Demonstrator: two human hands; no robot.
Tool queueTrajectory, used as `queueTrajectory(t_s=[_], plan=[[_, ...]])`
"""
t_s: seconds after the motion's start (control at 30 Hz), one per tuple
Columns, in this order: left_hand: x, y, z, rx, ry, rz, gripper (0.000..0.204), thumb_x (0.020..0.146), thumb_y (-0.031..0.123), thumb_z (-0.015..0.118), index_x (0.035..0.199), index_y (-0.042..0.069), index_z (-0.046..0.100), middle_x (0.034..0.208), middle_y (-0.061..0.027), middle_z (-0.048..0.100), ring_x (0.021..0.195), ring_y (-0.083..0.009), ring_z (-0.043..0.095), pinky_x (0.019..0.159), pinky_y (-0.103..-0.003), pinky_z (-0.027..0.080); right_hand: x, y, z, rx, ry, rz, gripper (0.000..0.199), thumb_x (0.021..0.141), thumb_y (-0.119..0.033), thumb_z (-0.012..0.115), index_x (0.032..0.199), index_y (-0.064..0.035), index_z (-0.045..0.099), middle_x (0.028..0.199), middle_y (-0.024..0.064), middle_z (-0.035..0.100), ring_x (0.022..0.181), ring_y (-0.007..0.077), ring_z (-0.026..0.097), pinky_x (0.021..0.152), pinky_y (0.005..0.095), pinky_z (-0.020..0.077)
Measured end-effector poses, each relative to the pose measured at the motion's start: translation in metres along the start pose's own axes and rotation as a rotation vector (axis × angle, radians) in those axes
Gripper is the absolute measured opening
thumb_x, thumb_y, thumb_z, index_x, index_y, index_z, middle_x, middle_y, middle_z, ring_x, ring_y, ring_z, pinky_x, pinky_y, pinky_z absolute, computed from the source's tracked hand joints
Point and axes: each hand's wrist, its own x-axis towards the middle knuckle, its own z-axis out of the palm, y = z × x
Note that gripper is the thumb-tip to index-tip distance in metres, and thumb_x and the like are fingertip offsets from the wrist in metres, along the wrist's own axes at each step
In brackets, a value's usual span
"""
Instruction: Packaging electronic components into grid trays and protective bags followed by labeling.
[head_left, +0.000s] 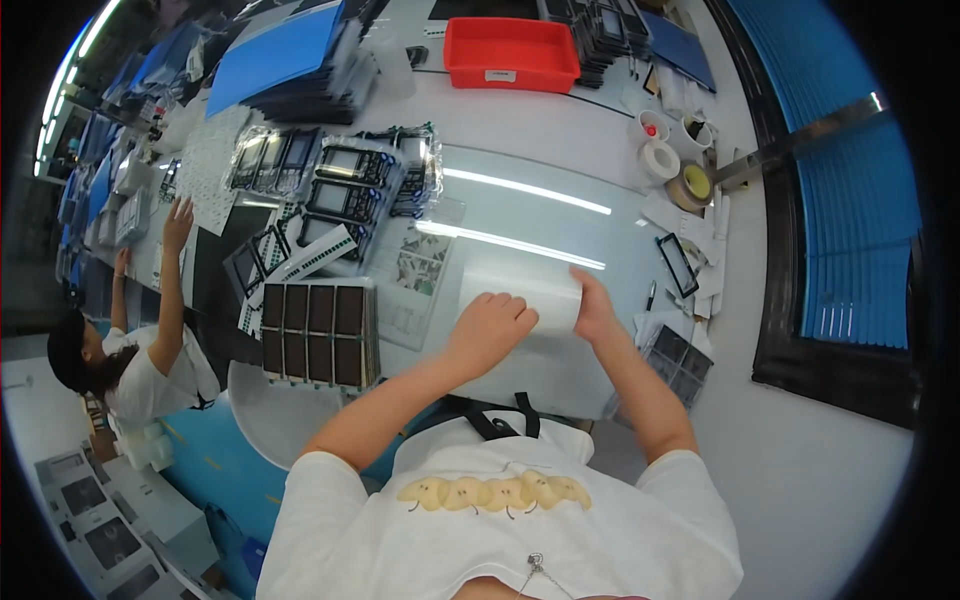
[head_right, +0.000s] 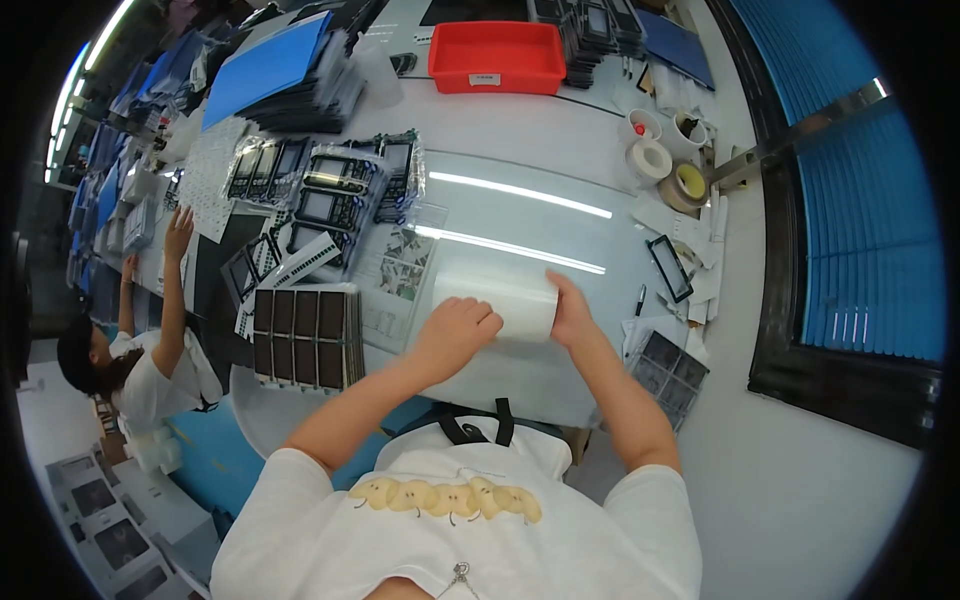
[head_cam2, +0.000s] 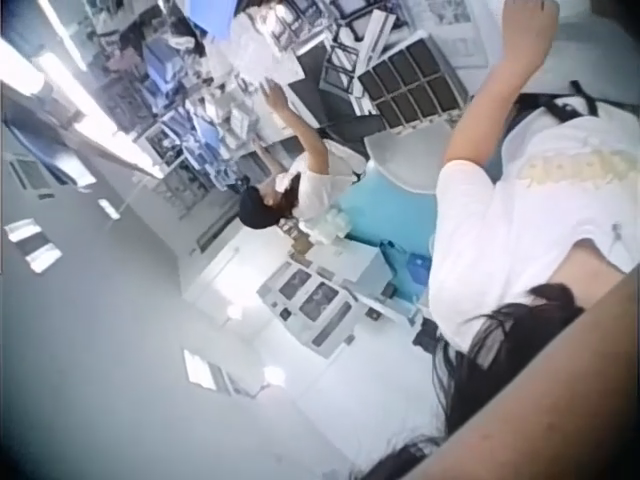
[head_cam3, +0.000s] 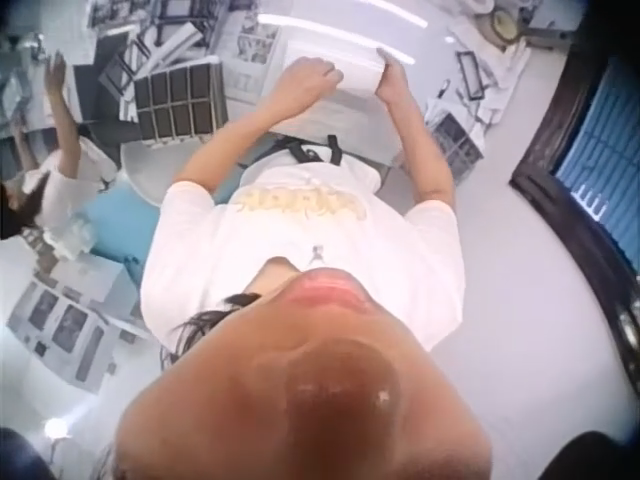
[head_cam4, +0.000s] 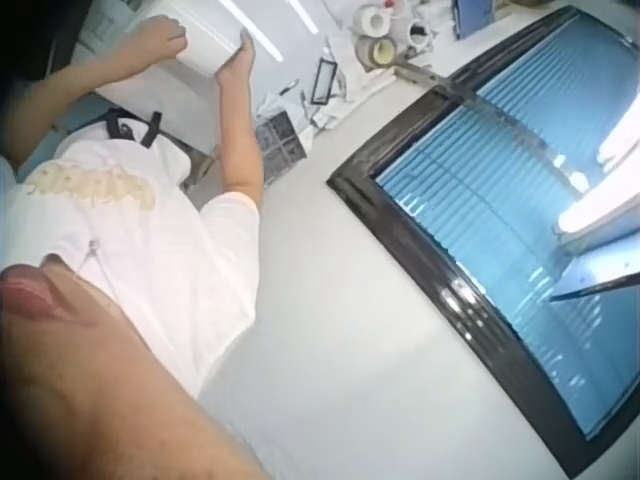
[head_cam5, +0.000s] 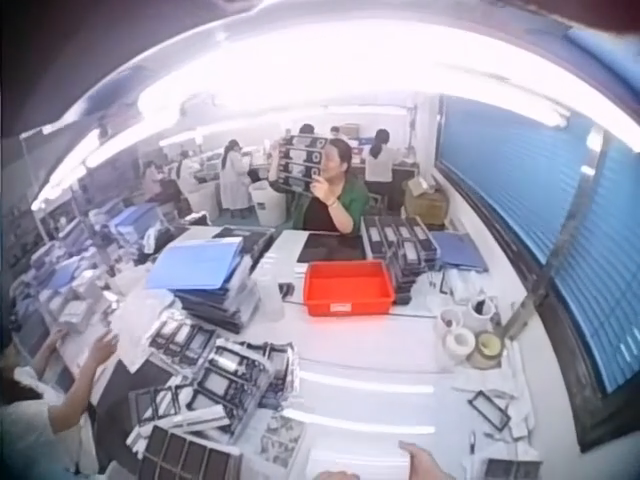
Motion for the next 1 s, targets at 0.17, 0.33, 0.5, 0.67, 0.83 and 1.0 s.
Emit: queueTrajectory(t_s=[0.17,0.33,0.5,0.67,0.83,1.0], plan=[[0.014,-0.012,-0.014,0.091,0.038,0.127,0.013,0.074,0.010,0.061,0.082,0.008,0.051,0.078,-0.0059,0.053,0.079,-0.0239,0.055,0.073,-0.035,0.043,0.072,-0.099,0.023,-0.001,-0.020,-0.184,0.037,0.087,-0.027,0.056,0.111,0.0006,0.058,0.111,0.0152,0.062,0.101,0.0301,0.060,0.092,0.0440,0.0481],[-0.025,-0.005,0.015,0.166,-0.098,0.129,0.008,0.074,0.010,0.056,0.081,0.009,0.051,0.078,-0.0048,0.052,0.080,-0.0218,0.055,0.074,-0.034,0.043,0.151,-0.183,0.040,-0.574,0.152,-0.484,0.071,0.077,-0.039,0.076,0.119,0.0112,0.049,0.118,0.0202,0.057,0.107,0.0280,0.058,0.090,0.0377,0.0472],[-0.118,-0.001,0.063,0.101,-0.316,0.099,0.007,0.075,0.013,0.055,0.081,0.010,0.056,0.077,-0.0033,0.055,0.080,-0.0202,0.056,0.072,-0.033,0.043,0.207,-0.214,0.053,-0.922,0.503,-0.638,0.109,0.071,-0.062,0.072,0.129,0.0222,0.035,0.129,0.0282,0.049,0.117,0.0326,0.052,0.095,0.0371,0.0432],[-0.166,0.010,0.081,0.055,-0.295,-0.021,0.005,0.075,0.014,0.056,0.079,0.011,0.057,0.079,-0.0031,0.054,0.083,-0.0194,0.055,0.074,-0.032,0.041,0.218,-0.228,0.042,-1.030,0.612,-0.661,0.105,0.072,-0.074,0.060,0.118,0.0202,0.048,0.119,0.0267,0.055,0.108,0.0296,0.055,0.088,0.0346,0.0450],[-0.161,0.018,0.106,0.083,-0.259,-0.005,0.007,0.076,0.016,0.054,0.077,0.009,0.055,0.078,-0.0041,0.053,0.082,-0.0210,0.054,0.070,-0.033,0.042,0.181,-0.207,0.022,-1.296,0.862,-0.951,0.090,0.080,-0.058,0.063,0.126,0.0162,0.042,0.124,0.0312,0.051,0.117,0.0423,0.049,0.100,0.0436,0.0381],[-0.170,0.024,0.115,0.038,-0.277,-0.098,0.009,0.078,0.016,0.054,0.082,0.009,0.057,0.081,-0.0057,0.054,0.082,-0.0224,0.055,0.070,-0.033,0.044,0.086,-0.043,0.017,-1.775,0.278,-1.473,0.059,0.083,-0.024,0.068,0.127,0.0064,0.043,0.123,0.0251,0.050,0.118,0.0384,0.046,0.102,0.0424,0.0329]])
